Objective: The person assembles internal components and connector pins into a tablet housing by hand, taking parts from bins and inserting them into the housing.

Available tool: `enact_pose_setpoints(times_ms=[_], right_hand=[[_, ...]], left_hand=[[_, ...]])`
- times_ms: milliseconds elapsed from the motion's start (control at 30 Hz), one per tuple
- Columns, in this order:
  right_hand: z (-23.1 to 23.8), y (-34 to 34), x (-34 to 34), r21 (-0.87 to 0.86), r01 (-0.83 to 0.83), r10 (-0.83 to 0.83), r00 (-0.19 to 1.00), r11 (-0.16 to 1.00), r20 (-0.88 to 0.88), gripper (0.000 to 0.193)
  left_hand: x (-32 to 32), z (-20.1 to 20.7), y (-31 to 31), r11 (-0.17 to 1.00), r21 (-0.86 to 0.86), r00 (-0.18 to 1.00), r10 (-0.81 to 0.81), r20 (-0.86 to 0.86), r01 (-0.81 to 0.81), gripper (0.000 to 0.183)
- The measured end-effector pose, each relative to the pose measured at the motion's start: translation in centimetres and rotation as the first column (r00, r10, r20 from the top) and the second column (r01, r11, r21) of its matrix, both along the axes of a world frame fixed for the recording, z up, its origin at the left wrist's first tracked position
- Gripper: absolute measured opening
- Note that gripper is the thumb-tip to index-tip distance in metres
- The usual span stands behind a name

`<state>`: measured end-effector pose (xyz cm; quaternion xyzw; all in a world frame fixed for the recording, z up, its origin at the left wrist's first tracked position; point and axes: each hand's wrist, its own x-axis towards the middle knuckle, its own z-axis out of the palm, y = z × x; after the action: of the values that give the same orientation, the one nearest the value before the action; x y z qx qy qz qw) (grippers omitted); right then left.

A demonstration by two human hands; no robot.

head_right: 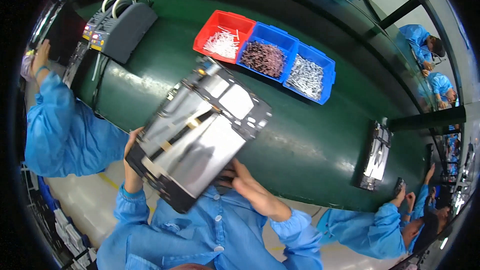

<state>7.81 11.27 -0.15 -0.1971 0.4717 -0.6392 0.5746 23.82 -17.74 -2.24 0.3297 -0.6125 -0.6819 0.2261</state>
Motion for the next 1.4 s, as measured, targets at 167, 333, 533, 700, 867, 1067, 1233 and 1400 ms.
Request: enact_pose_setpoints(times_ms=[167, 333, 533, 700, 867, 1067, 1233, 1400], right_hand=[[-1.3, -11.2, -1.0, 0.031, -0.223, 0.214, 0.876, 0.974, -0.433, 0.102], [-3.4, -18.4, -2.7, -0.045, -0.123, 0.094, 0.909, 0.991, -0.405, 0.105], [-4.5, -24.3, -5.5, -0.087, 0.041, -0.079, 0.866, 0.995, -0.494, 0.105], [-5.0, -28.4, -8.4, -0.129, 0.159, -0.200, 0.877, 0.979, -0.436, 0.099], [-4.7, -28.5, -10.4, -0.156, 0.166, -0.225, 0.810, 0.974, -0.541, 0.092], [-5.4, -18.5, -8.5, -0.132, -0.058, -0.051, 0.714, 0.990, -0.698, 0.043], [1.1, -2.8, -14.3, 0.091, 0.094, 0.010, 0.638, 0.991, -0.770, 0.034], [3.0, 17.3, -24.9, -0.122, 0.931, -0.069, -0.105, 0.343, -0.992, 0.030]], left_hand=[[6.7, -9.7, -2.8, 0.862, -0.262, 0.901, 0.405, -0.157, -0.434, 0.051], [1.0, -5.9, -4.3, 0.836, 0.014, 0.753, 0.502, -0.425, -0.549, 0.052], [-3.9, -6.9, -11.6, 0.831, -0.142, 0.791, 0.439, -0.427, -0.538, 0.055], [-8.5, -5.9, -14.7, 0.743, -0.289, 0.785, 0.488, -0.382, -0.603, 0.060], [-11.2, -4.4, -14.1, 0.692, -0.349, 0.774, 0.539, -0.331, -0.631, 0.063], [-9.9, -5.9, -12.3, 0.671, -0.532, 0.844, 0.506, -0.180, -0.516, 0.057], [-6.3, -5.0, -8.5, 0.780, -0.400, 0.877, 0.419, -0.237, -0.481, 0.051], [-5.9, -5.0, -4.6, 0.804, -0.298, 0.847, 0.421, -0.324, -0.514, 0.035]])
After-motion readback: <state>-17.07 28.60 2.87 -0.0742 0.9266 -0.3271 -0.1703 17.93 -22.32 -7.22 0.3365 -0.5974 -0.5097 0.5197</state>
